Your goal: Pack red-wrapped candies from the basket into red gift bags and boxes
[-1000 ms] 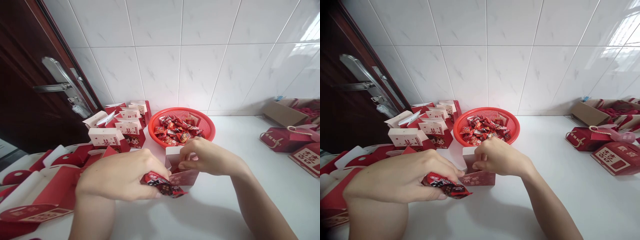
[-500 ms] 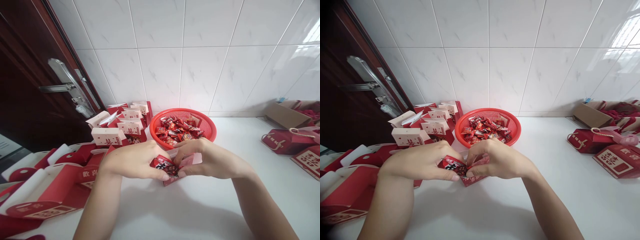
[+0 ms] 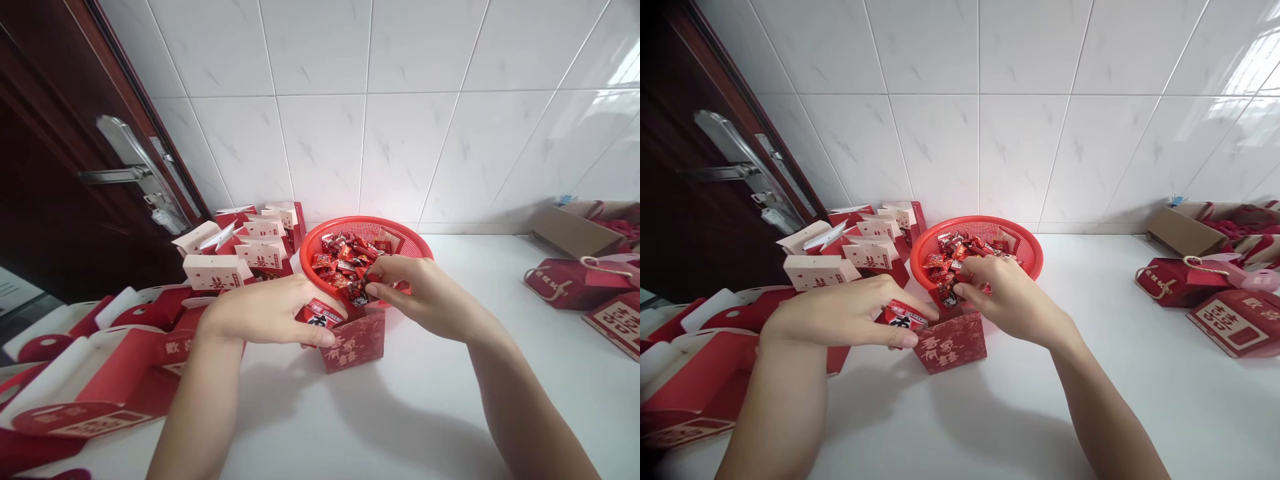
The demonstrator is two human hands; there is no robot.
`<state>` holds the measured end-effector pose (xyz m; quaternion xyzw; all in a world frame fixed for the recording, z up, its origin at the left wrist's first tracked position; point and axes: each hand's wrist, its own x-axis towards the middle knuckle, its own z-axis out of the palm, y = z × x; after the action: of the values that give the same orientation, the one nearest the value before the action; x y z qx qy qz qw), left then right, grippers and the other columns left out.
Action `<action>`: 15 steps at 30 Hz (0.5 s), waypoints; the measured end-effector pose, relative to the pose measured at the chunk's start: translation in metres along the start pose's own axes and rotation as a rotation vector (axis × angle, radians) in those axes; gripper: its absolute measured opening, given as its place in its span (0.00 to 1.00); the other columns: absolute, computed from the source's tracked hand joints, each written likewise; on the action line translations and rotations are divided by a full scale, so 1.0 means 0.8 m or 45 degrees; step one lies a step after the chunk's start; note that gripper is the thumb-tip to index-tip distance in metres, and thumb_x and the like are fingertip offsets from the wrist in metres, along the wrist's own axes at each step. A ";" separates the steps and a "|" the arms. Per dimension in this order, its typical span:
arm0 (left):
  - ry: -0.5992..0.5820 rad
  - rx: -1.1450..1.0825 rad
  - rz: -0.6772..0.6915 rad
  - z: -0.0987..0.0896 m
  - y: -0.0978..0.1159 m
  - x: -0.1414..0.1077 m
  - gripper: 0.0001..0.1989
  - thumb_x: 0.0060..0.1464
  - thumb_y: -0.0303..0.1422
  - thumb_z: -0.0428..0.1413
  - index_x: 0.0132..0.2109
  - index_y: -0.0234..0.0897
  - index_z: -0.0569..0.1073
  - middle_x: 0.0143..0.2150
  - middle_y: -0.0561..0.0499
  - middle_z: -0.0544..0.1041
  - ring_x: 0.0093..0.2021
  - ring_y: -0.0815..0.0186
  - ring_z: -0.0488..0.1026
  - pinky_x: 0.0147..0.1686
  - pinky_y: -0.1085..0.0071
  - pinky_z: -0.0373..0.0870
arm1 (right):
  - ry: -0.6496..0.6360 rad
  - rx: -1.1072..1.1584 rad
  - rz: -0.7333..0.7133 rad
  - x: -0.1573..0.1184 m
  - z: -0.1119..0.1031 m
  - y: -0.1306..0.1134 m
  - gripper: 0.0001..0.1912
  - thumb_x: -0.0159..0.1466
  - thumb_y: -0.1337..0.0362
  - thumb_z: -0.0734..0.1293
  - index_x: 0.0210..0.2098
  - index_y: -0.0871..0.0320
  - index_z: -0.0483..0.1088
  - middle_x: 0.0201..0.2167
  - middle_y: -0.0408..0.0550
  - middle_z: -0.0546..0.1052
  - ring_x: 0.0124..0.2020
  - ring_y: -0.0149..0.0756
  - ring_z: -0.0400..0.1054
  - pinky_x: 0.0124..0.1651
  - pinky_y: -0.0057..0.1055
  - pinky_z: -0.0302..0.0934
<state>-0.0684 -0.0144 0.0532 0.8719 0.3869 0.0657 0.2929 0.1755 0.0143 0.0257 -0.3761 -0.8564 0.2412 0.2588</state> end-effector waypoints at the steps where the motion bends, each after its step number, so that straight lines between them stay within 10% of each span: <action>1: 0.003 0.003 -0.015 0.001 0.001 0.000 0.11 0.59 0.37 0.61 0.45 0.36 0.82 0.36 0.53 0.82 0.36 0.65 0.76 0.37 0.74 0.68 | 0.011 0.015 0.006 -0.001 0.003 -0.003 0.13 0.70 0.62 0.62 0.28 0.55 0.61 0.25 0.41 0.67 0.26 0.31 0.59 0.27 0.31 0.49; 15: -0.148 0.089 -0.110 0.003 0.005 -0.006 0.17 0.59 0.40 0.60 0.52 0.40 0.83 0.30 0.51 0.83 0.27 0.66 0.73 0.29 0.72 0.63 | -0.335 -0.093 0.006 0.005 0.010 0.001 0.13 0.73 0.63 0.56 0.31 0.52 0.50 0.20 0.35 0.59 0.21 0.31 0.52 0.25 0.31 0.44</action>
<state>-0.0683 -0.0211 0.0539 0.8664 0.4085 -0.0113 0.2869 0.1685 0.0162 0.0198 -0.3522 -0.8904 0.2576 0.1297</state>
